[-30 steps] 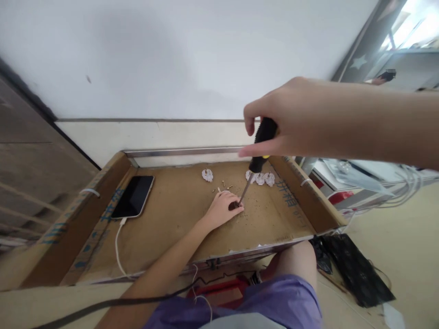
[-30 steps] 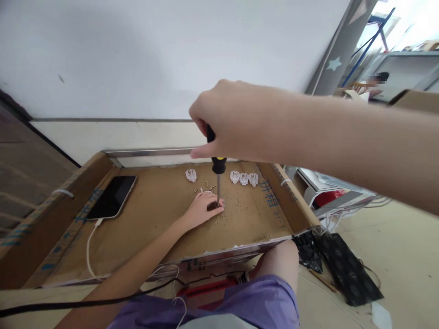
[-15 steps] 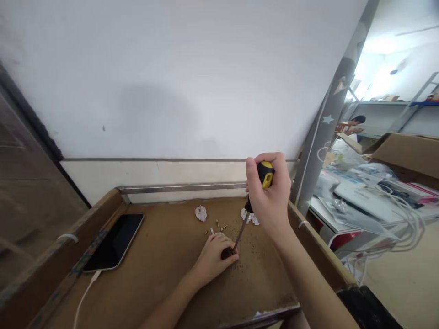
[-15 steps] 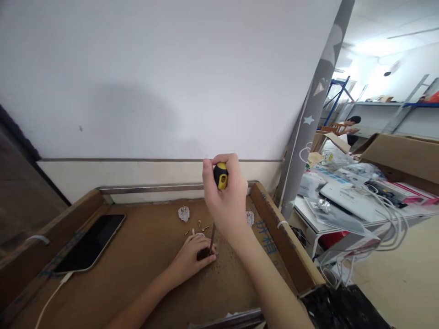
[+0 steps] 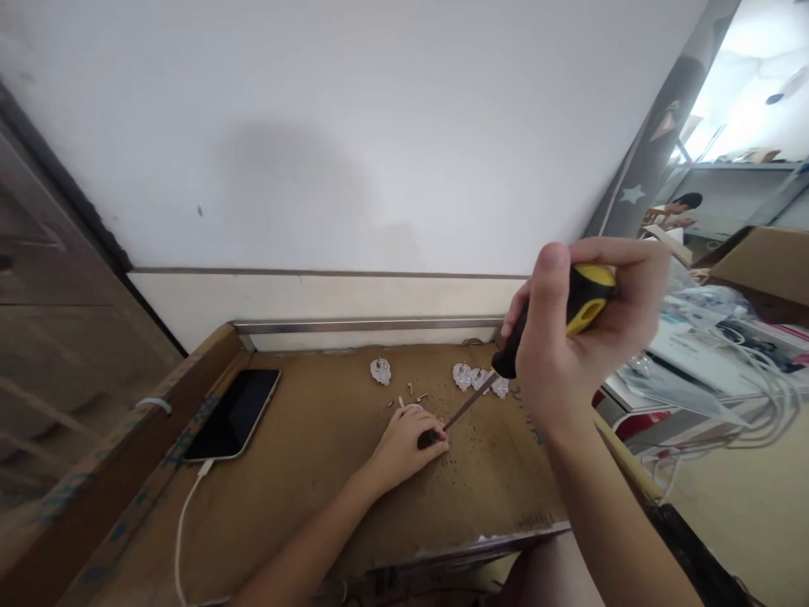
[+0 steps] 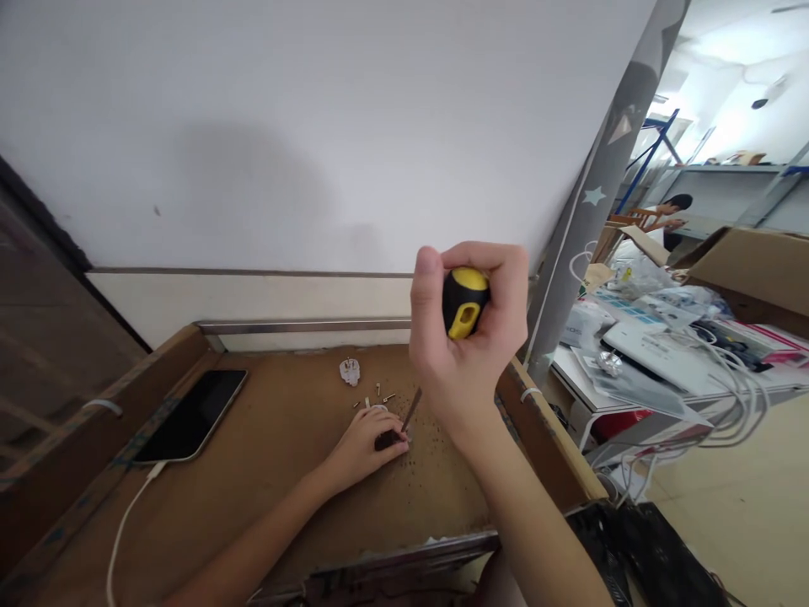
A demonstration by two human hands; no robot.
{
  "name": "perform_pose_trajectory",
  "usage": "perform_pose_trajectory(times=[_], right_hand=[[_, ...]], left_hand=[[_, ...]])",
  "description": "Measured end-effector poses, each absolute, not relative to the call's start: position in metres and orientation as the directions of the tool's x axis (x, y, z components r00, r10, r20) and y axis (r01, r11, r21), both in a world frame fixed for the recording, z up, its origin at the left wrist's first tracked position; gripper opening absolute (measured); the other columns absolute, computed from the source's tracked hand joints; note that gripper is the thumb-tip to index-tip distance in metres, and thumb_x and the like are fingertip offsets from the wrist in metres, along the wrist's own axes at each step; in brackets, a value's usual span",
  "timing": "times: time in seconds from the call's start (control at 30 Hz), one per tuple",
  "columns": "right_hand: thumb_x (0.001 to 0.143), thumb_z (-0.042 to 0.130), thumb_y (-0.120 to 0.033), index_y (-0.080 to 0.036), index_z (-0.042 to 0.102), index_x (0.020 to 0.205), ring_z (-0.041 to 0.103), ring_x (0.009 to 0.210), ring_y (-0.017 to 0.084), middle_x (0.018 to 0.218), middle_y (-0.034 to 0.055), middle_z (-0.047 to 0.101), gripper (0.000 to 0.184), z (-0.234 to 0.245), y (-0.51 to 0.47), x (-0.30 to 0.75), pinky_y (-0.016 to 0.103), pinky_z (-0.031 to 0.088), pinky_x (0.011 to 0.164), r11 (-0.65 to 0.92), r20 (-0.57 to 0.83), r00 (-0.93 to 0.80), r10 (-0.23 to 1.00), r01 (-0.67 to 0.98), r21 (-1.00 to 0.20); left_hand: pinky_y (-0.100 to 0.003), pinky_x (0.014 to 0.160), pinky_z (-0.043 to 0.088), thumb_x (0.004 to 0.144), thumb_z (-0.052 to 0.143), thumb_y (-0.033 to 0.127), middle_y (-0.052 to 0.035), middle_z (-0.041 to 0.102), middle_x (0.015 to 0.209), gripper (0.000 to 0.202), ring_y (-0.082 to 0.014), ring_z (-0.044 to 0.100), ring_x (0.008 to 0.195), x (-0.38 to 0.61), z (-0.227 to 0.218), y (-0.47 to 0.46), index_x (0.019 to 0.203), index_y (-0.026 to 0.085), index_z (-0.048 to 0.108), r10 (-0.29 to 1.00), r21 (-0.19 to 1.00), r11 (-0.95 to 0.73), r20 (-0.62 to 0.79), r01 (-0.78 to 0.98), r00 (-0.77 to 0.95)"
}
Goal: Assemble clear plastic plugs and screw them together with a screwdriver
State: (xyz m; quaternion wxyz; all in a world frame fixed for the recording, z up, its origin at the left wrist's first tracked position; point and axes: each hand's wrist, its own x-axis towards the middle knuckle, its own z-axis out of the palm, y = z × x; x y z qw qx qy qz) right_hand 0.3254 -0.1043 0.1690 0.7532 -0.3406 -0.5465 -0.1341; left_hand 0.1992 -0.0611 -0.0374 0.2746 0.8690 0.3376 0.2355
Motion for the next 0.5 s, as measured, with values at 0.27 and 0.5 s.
perform_pose_trajectory(times=[0.27, 0.5], right_hand=[[0.081, 0.056, -0.023, -0.019, 0.044, 0.077, 0.040, 0.047, 0.005, 0.061, -0.0032, 0.043, 0.013, 0.153, -0.096, 0.322, 0.022, 0.034, 0.043, 0.743, 0.893, 0.418, 0.163, 0.544, -0.390], [0.081, 0.055, -0.022, -0.019, 0.044, 0.078, 0.040, 0.048, 0.005, 0.060, -0.0033, 0.044, 0.012, 0.147, -0.099, 0.317, 0.021, 0.036, 0.044, 0.754, 0.880, 0.421, 0.218, 0.500, -0.426]], left_hand=[[-0.034, 0.093, 0.030, 0.079, 0.062, 0.035, 0.0023, 0.067, 0.095, 0.014, -0.0172, 0.055, 0.097, 0.200, -0.042, -0.060, 0.084, 0.022, 0.061, 0.716, 0.617, -0.632, 0.231, 0.470, 0.659], [-0.033, 0.092, 0.031, 0.081, 0.059, 0.037, 0.0018, 0.066, 0.093, 0.016, -0.0166, 0.054, 0.095, 0.199, -0.040, -0.061, 0.085, 0.022, 0.061, 0.705, 0.593, -0.654, 0.253, 0.469, 0.663]])
